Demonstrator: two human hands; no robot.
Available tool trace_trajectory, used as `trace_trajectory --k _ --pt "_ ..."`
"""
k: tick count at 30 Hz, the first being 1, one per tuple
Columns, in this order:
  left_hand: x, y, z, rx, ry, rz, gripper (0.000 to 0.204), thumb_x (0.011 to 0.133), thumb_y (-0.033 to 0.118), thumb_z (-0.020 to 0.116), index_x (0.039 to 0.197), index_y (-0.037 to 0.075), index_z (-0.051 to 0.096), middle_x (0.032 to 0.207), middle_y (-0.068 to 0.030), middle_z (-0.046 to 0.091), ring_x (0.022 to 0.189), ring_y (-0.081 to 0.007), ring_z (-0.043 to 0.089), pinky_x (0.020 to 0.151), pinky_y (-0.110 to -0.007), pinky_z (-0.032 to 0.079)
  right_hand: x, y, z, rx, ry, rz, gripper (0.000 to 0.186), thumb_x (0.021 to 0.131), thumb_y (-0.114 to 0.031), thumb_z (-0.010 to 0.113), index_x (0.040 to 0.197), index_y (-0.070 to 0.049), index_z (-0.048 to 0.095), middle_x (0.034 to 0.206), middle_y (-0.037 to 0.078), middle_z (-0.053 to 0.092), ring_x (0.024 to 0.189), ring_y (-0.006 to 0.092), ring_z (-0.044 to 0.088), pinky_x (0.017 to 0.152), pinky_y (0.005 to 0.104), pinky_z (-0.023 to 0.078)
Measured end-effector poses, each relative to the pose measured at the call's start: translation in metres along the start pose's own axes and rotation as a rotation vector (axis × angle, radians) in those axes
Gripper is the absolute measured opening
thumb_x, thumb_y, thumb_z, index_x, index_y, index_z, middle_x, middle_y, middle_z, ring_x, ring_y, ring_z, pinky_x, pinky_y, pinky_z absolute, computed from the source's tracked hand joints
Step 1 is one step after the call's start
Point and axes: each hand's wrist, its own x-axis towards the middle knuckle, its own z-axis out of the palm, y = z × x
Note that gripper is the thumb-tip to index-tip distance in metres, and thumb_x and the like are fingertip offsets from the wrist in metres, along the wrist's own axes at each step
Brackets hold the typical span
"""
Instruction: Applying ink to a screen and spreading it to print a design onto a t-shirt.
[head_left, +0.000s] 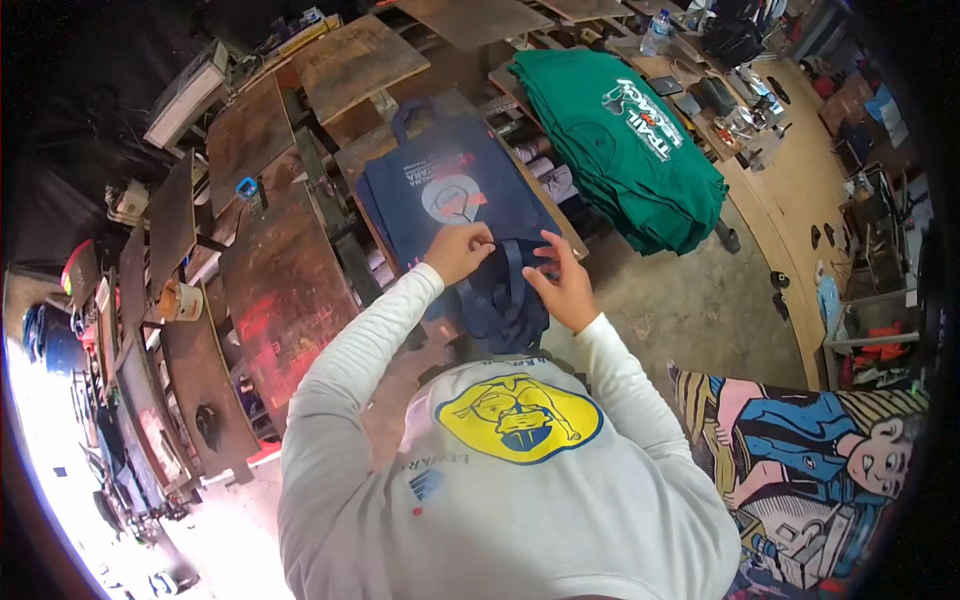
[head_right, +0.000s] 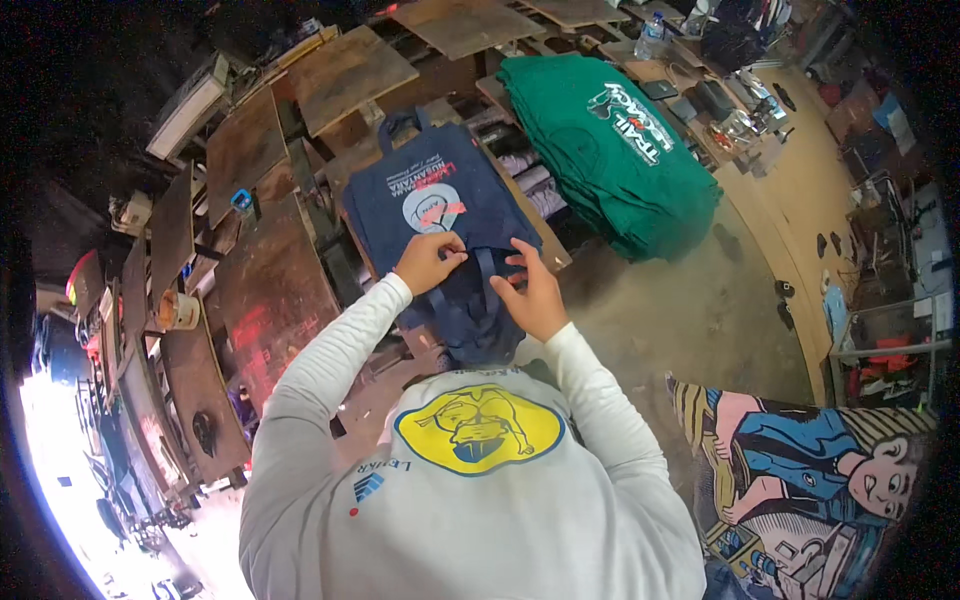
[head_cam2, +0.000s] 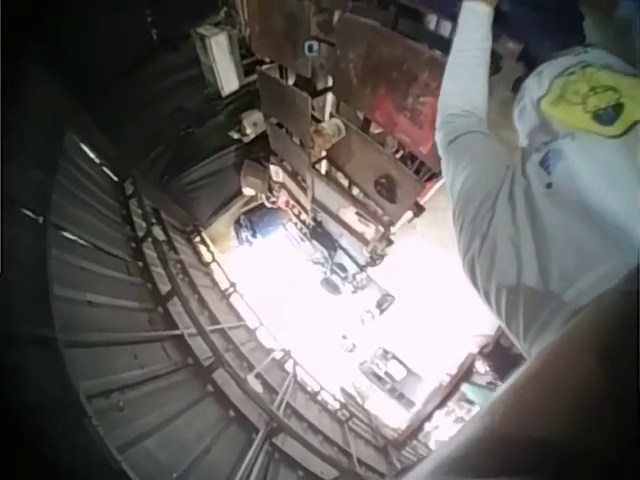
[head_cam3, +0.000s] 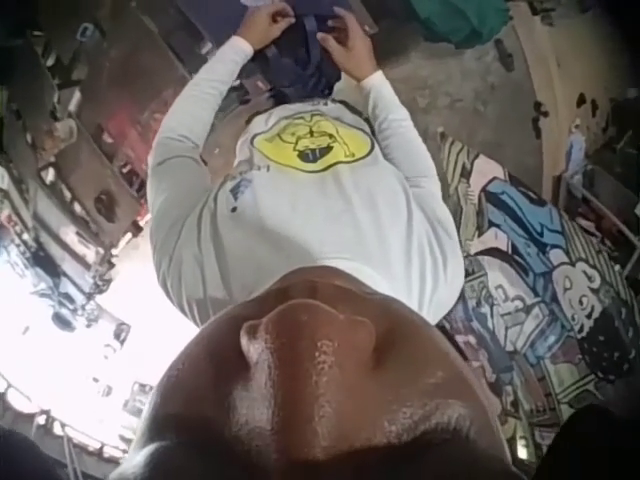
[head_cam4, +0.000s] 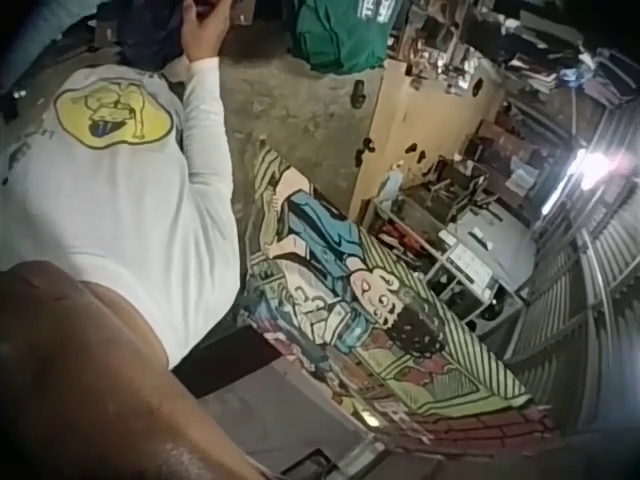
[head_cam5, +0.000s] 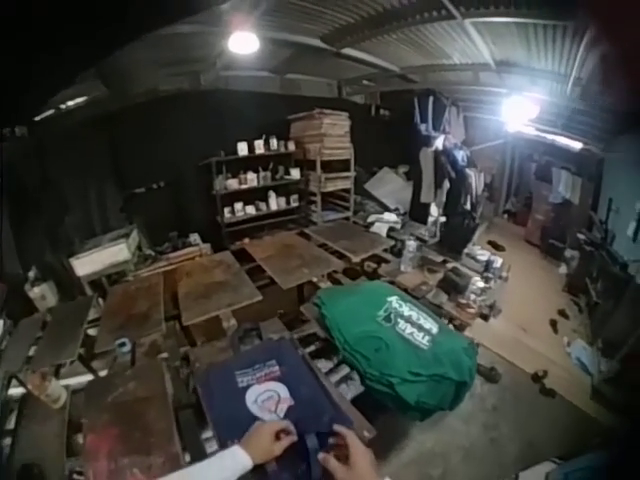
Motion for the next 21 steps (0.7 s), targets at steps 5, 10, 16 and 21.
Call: trace_trajectory --k 5,10,16,21 --pt "0.011 0.018 -0.048 -0.007 0.079 0.052 0.015 0.085 0.011 0.074 0.095 0.001 0.069 0.083 -0.0104 0.071 0.078 -0.0183 0.07 0.073 -0.031 0.053 0.005 0.011 0.027 -0.049 0.078 0.025 0.078 0.087 -0.014 0.079 0.152 -0.012 0.036 0.118 0.014 0.067 0.098 0.0185 0.067 0.083 0.0313 0.056" --pt "0.003 0.029 -0.063 -0.287 0.141 -0.007 0.016 0.088 0.013 0.075 0.096 0.0 0.071 0.09 -0.0047 0.074 0.082 -0.0112 0.068 0.072 -0.027 0.052 0.0 0.014 0.053 0.553 -0.029 0.19 0.094 0.092 -0.011 0.074 0.161 -0.012 0.01 0.124 0.015 0.066 0.106 0.0208 0.066 0.095 0.0341 0.051" --pt "-0.032 0.015 -0.05 -0.22 0.033 0.028 0.016 0.087 0.014 0.076 0.094 0.001 0.071 0.091 -0.0057 0.071 0.08 -0.0134 0.066 0.069 -0.029 0.052 0.0 0.009 0.05 0.758 -0.135 0.376 0.077 0.098 -0.015 0.064 0.16 -0.01 0.019 0.138 0.015 0.06 0.111 0.022 0.065 0.091 0.0343 0.053" --pt "-0.102 -0.079 -0.007 -0.127 0.46 -0.38 0.035 0.084 0.029 0.082 0.098 0.004 0.062 0.09 -0.0102 0.066 0.076 -0.022 0.066 0.073 -0.032 0.053 -0.014 0.007 0.041 0.732 -0.065 0.361 0.061 0.099 -0.014 0.059 0.154 -0.007 0.036 0.156 0.012 0.043 0.115 0.0245 0.064 0.091 0.0365 0.054"
